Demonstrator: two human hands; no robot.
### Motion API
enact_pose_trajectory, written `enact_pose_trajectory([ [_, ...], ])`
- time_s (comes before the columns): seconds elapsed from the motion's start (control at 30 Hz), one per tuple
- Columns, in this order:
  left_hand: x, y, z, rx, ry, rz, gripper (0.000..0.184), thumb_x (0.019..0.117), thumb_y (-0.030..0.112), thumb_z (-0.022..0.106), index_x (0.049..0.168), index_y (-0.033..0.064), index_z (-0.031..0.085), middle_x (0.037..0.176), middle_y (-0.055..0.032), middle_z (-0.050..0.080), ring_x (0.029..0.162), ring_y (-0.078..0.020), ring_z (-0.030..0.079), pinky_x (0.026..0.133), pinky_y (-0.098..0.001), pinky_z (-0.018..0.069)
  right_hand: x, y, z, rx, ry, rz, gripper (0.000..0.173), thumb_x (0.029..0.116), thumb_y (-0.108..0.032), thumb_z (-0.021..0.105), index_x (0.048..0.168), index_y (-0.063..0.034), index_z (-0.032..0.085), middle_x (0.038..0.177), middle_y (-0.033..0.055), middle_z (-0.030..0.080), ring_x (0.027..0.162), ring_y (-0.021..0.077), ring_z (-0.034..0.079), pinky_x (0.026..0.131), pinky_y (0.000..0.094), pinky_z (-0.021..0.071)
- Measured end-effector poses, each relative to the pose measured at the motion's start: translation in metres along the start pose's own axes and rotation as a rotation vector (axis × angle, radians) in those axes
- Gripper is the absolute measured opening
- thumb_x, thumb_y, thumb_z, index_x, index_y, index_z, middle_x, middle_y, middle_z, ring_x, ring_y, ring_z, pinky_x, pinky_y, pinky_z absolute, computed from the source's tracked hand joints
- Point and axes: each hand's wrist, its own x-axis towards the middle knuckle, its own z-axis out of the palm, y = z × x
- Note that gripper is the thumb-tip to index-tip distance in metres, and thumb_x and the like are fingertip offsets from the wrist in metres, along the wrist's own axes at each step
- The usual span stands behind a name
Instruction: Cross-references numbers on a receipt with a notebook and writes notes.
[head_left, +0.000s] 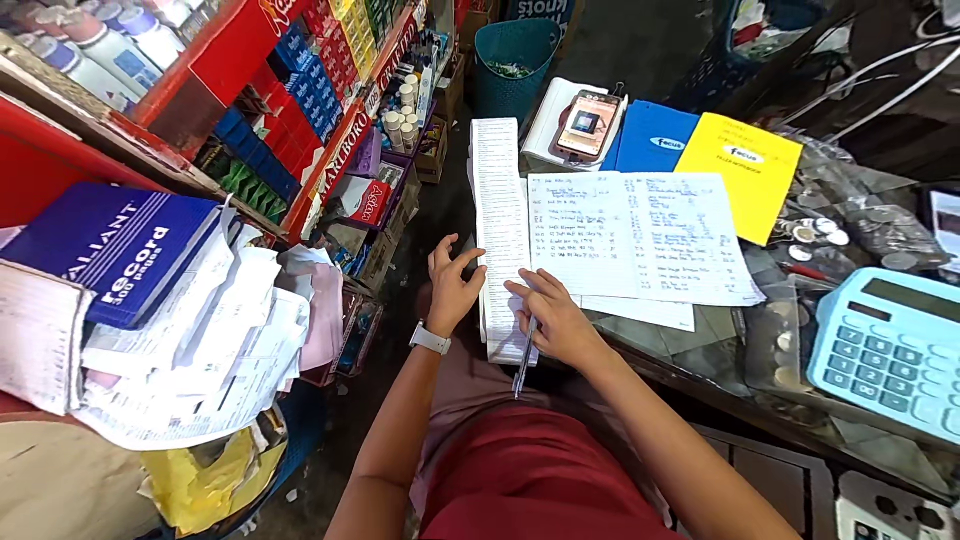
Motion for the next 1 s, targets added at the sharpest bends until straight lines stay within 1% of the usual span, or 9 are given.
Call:
enact_pose_trajectory([
  [0.13, 0.0013, -0.0005, 0.0018, -0.009, -0.017, -0.013, 0.029, 0.0921, 0.020, 0.066, 0.119, 0.0155, 0.076, 0.154, -0.0237, 0.040, 0.140, -0.0406, 0.039, 0.112, -0.0582, 0.0343, -0.0004, -0.0001, 0.0003, -0.003, -0.003, 0.005, 0.020, 0.0985, -0.014, 0.050, 0.090, -0.0020, 0.063, 0.128, 0.0145, 0.071, 0.132, 0.0389, 0.059, 0.117, 0.0554, 0.0371],
  [0.27, 0.0038, 0.0000, 0.0027, -0.019, -0.032, -0.023, 0.032, 0.0913, 0.017, 0.065, 0.122, 0.0142, 0.075, 0.155, -0.0242, 0.039, 0.140, -0.0412, 0.039, 0.111, -0.0578, 0.0349, 0.0000, -0.0009, 0.0001, -0.011, 0.000, 0.006, 0.021, 0.0988, -0.015, 0.050, 0.091, -0.0018, 0.064, 0.127, 0.0143, 0.072, 0.132, 0.0388, 0.059, 0.117, 0.0544, 0.0372],
  [0.37, 0.0051, 0.0011, 0.0022, -0.007, -0.044, -0.025, 0.034, 0.0908, 0.017, 0.065, 0.124, 0.0136, 0.074, 0.155, -0.0251, 0.039, 0.139, -0.0425, 0.040, 0.111, -0.0590, 0.0353, -0.0001, -0.0016, 0.0007, -0.003, 0.006, 0.009, 0.020, 0.0981, -0.014, 0.051, 0.090, -0.0016, 0.064, 0.127, 0.0149, 0.072, 0.131, 0.0401, 0.059, 0.116, 0.0564, 0.0382],
  [0.5, 0.0053, 0.0013, 0.0025, -0.002, -0.060, -0.026, 0.036, 0.0911, 0.017, 0.063, 0.126, 0.0134, 0.073, 0.155, -0.0250, 0.040, 0.140, -0.0424, 0.039, 0.112, -0.0594, 0.0337, 0.0000, -0.0026, 0.0005, -0.001, 0.009, 0.013, 0.020, 0.0981, -0.014, 0.051, 0.094, -0.0010, 0.065, 0.127, 0.0148, 0.072, 0.132, 0.0397, 0.059, 0.117, 0.0560, 0.0378],
  [0.67, 0.0053, 0.0018, 0.0040, -0.003, -0.071, -0.020, 0.039, 0.0913, 0.016, 0.060, 0.128, 0.0135, 0.072, 0.154, -0.0249, 0.040, 0.140, -0.0418, 0.039, 0.112, -0.0594, 0.0336, -0.0002, -0.0034, 0.0006, 0.003, 0.008, 0.018, 0.020, 0.0980, -0.014, 0.050, 0.089, -0.0023, 0.063, 0.128, 0.0147, 0.071, 0.132, 0.0395, 0.059, 0.117, 0.0551, 0.0380],
  [1.0, 0.0066, 0.0045, 0.0050, -0.026, -0.117, -0.045, 0.044, 0.0913, 0.013, 0.056, 0.133, 0.0142, 0.069, 0.156, -0.0243, 0.038, 0.142, -0.0415, 0.037, 0.112, -0.0590, 0.0333, -0.0009, -0.0029, 0.0020, -0.004, 0.021, 0.016, 0.020, 0.0980, -0.014, 0.050, 0.090, -0.0024, 0.064, 0.128, 0.0144, 0.072, 0.131, 0.0390, 0.060, 0.117, 0.0549, 0.0377],
])
